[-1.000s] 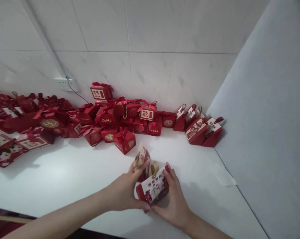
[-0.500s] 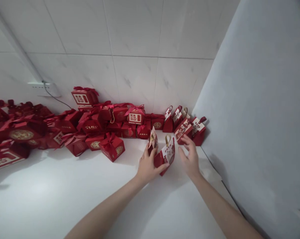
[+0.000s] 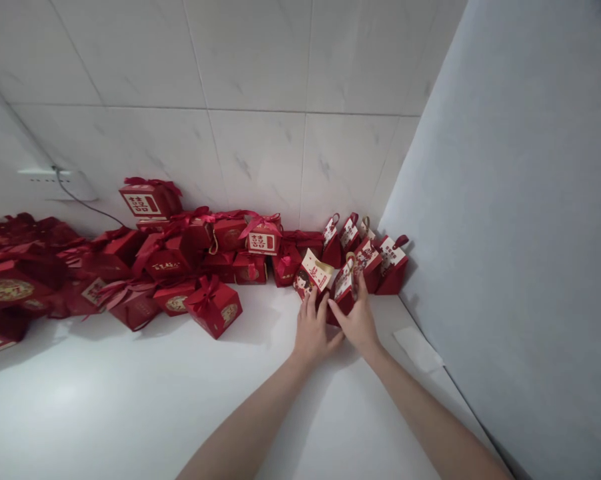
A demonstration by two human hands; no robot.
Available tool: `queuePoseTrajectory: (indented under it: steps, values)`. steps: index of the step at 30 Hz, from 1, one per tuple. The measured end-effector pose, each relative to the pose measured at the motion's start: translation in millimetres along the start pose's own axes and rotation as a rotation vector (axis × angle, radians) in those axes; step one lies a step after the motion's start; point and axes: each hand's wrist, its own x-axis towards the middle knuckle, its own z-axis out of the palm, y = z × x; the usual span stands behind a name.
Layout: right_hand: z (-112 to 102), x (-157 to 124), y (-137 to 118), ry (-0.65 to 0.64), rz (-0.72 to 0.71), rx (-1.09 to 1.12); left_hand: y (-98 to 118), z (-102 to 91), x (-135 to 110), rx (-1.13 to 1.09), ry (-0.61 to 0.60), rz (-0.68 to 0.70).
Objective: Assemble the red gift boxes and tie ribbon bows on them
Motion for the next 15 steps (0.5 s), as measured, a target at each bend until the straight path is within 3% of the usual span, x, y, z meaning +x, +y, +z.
queuePoseTrajectory:
  steps: [3, 8, 12, 15]
  values:
    - [-2.2, 10.0, 15.7, 0.033, -0.069, -0.002, -4.3, -1.9, 4.0, -0.065, 0.063, 0.016]
    - [-8.7, 32.6, 20.9, 0.187, -0.192, -0.163, -25.8, -7.3, 21.8, -0.166, 0.347, -0.046]
    - [-21.8, 60.7, -17.5, 0.406, -0.342, -0.298, -45.0, -7.5, 29.2, -0.210, 0.383, -0.195]
    - [-21.6, 104.4, -58.3, 0.221, -0.471, -0.212, -55.5, -6.2, 32.3, -0.187, 0.303, -0.275]
